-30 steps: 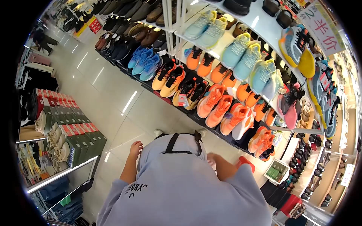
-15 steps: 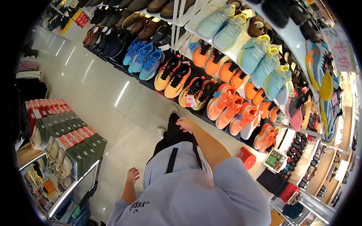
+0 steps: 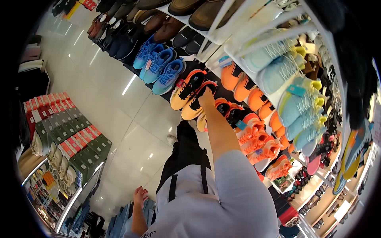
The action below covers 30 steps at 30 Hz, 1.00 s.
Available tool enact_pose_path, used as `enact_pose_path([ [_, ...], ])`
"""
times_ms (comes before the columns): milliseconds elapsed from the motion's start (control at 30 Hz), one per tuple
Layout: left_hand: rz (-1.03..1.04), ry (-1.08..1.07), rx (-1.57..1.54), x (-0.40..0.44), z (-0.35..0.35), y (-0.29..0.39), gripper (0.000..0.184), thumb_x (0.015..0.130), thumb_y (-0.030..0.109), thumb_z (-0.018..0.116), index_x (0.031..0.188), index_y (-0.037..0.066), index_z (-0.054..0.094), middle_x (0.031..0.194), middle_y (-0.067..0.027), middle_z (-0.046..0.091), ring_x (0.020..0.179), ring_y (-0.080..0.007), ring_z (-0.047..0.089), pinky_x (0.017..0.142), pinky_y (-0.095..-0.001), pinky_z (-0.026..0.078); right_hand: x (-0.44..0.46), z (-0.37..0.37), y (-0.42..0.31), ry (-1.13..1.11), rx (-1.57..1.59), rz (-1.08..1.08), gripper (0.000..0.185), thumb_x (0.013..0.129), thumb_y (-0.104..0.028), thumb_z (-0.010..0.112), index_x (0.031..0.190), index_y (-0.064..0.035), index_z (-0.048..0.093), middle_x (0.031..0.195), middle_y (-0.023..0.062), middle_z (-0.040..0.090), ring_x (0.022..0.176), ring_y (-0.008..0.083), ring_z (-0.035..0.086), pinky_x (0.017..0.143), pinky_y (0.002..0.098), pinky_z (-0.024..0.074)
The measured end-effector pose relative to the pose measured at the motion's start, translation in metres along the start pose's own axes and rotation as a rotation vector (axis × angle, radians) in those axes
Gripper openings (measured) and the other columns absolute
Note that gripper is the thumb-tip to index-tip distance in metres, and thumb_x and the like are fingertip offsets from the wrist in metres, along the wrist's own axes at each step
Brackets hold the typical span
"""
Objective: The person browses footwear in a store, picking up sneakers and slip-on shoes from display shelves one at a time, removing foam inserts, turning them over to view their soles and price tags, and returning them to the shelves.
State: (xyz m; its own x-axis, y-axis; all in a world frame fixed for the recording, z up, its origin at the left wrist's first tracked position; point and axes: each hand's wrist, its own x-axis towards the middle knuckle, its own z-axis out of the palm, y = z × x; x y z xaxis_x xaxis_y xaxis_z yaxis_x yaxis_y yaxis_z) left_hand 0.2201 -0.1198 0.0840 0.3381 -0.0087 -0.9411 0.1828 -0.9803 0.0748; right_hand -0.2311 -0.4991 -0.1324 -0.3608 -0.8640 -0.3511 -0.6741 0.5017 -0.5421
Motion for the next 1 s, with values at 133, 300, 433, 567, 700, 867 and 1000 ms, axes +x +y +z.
enact_pose_path([
  [133,-0.013,0.030,-0.034,-0.011,0.017,-0.006,0.039,0.089,0.028,0.053,0.123,0.010,0.050,0.101,-0.0060,0.062,0.092,-0.0174,0.060,0.072,-0.0336,0.046,0.034,0.018,0.015,-0.419,0.146,0.508,0.052,0.077,-0.020,0.065,0.120,0.0029,0.048,0.095,0.0247,0.061,0.101,0.0339,0.059,0.083,0.0463,0.0466],
  [300,-0.011,0.006,-0.063,-0.029,0.037,-0.009,0.040,0.089,0.028,0.053,0.125,0.009,0.049,0.101,-0.0064,0.062,0.092,-0.0174,0.059,0.072,-0.0337,0.046,0.009,0.020,0.028,-0.259,-0.350,-0.139,0.026,0.080,-0.021,0.062,0.092,0.0023,0.060,0.081,0.0216,0.062,0.073,0.0345,0.064,0.060,0.0412,0.0508],
  [433,0.059,-0.020,-0.060,-0.033,0.043,0.009,0.041,0.090,0.032,0.053,0.125,0.012,0.049,0.107,-0.0049,0.061,0.099,-0.0173,0.057,0.079,-0.0359,0.045,-0.020,-0.022,-0.004,-0.362,-0.054,0.254,0.025,0.077,-0.022,0.059,0.090,-0.0010,0.062,0.094,0.0200,0.063,0.098,0.0399,0.057,0.081,0.0449,0.0463],
  [567,0.175,-0.007,-0.057,-0.024,0.048,0.048,0.040,0.089,0.027,0.056,0.123,0.007,0.052,0.102,-0.0065,0.061,0.090,-0.0161,0.058,0.076,-0.0305,0.046,-0.054,-0.095,-0.032,-0.573,0.389,0.329,0.022,0.078,-0.017,0.068,0.086,0.0000,0.056,0.078,0.0091,0.060,0.063,0.0215,0.066,0.050,0.0302,0.0491],
  [700,0.617,-0.035,0.297,-0.014,0.062,0.122,0.042,0.086,0.029,0.061,0.118,0.002,0.057,0.103,-0.0092,0.063,0.093,-0.0179,0.059,0.081,-0.0276,0.046,-0.094,-0.167,-0.096,-0.636,0.504,0.134,0.026,0.077,-0.012,0.071,0.074,-0.0030,0.048,0.067,0.0052,0.057,0.051,0.0127,0.061,0.041,0.0234,0.0424],
  [867,0.962,-0.355,0.383,-0.069,0.082,0.264,0.054,0.088,0.039,0.059,0.127,0.003,0.051,0.123,-0.0129,0.055,0.112,-0.0195,0.052,0.094,-0.0306,0.040,-0.158,-0.229,-0.217,-0.820,0.650,-0.140,0.025,0.078,-0.005,0.070,0.064,0.0003,0.049,0.068,0.0040,0.051,0.046,0.0137,0.058,0.036,0.0226,0.0388],
  [1000,0.859,-0.803,0.063,-0.141,0.051,0.327,0.069,0.088,0.049,0.054,0.140,0.007,0.036,0.138,-0.0105,0.043,0.123,-0.0198,0.044,0.100,-0.0312,0.035,-0.210,-0.242,-0.297,-0.953,0.700,-0.348,0.011,0.065,0.008,0.071,0.068,0.0076,0.060,0.073,0.0043,0.046,0.040,0.0121,0.051,0.032,0.0220,0.0370],
])
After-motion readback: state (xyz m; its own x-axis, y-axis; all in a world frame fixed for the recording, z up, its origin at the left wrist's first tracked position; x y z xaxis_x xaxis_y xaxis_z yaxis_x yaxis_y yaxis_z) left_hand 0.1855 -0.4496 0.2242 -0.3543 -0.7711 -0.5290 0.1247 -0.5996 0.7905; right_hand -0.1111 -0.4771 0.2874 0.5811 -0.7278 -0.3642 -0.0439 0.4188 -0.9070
